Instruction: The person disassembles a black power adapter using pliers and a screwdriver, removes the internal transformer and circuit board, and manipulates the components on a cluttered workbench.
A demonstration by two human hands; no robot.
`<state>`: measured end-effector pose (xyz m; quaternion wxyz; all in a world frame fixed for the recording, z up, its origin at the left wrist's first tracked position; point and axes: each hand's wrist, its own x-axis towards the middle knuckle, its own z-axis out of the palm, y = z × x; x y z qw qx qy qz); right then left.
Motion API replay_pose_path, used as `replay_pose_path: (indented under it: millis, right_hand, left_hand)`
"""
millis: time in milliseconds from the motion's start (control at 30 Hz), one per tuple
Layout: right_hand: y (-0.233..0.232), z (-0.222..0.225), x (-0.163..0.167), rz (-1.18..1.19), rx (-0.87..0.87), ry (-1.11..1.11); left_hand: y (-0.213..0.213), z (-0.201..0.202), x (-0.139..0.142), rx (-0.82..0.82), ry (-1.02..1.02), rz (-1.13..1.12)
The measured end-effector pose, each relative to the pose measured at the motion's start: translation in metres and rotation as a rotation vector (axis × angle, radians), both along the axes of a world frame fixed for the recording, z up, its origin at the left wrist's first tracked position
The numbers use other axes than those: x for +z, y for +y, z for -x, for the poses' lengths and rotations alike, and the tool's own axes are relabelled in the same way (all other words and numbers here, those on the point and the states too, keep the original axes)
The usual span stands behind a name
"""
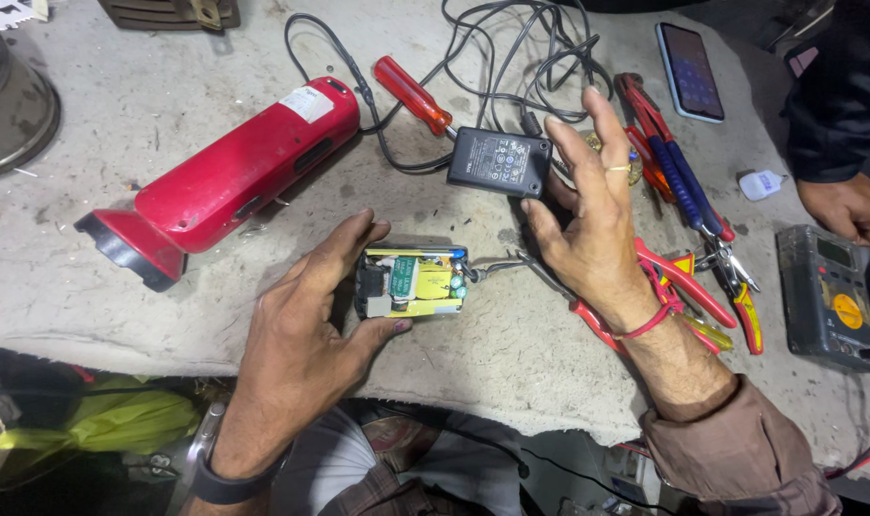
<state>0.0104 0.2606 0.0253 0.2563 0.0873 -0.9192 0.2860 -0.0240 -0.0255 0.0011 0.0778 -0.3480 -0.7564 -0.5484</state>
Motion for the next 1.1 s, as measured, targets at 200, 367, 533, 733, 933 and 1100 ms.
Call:
replay_pose_path:
  millis: [200, 367, 533, 733, 933, 1100]
  right_hand:
    - [0.007, 0.005, -0.001, -0.08, -0.087, -0.126]
    - [0.007, 0.006, 0.002, -0.112, -0.152, -0.148]
    - [-0.001, 0.002, 0.011, -0.158, 0.093, -0.047]
    - [-0.023, -0.009, 0.011, -0.118, 0.383, -0.132]
    - [-0.038, -0.016, 0.017, -0.154, 0.5, -0.065]
    - [-0.03, -0.019, 0.003, 0.055, 0.091, -0.482]
  left_hand:
    - [-0.001, 0.0, -0.002, -0.007, 0.016, -0.004]
    - [-0.002, 0.0, -0.001, 0.003, -0.003, 0.017]
    - [-0.004, -0.001, -0.007, -0.011, -0.065, -0.002]
    - [-0.006, 0.003, -0.016, -0.041, -0.106, -0.031]
    - [0.001, 0.009, 0.001, -0.009, -0.315, -0.107]
    - [0.016, 0.017, 0.028, 0.037, -0.451, -0.144]
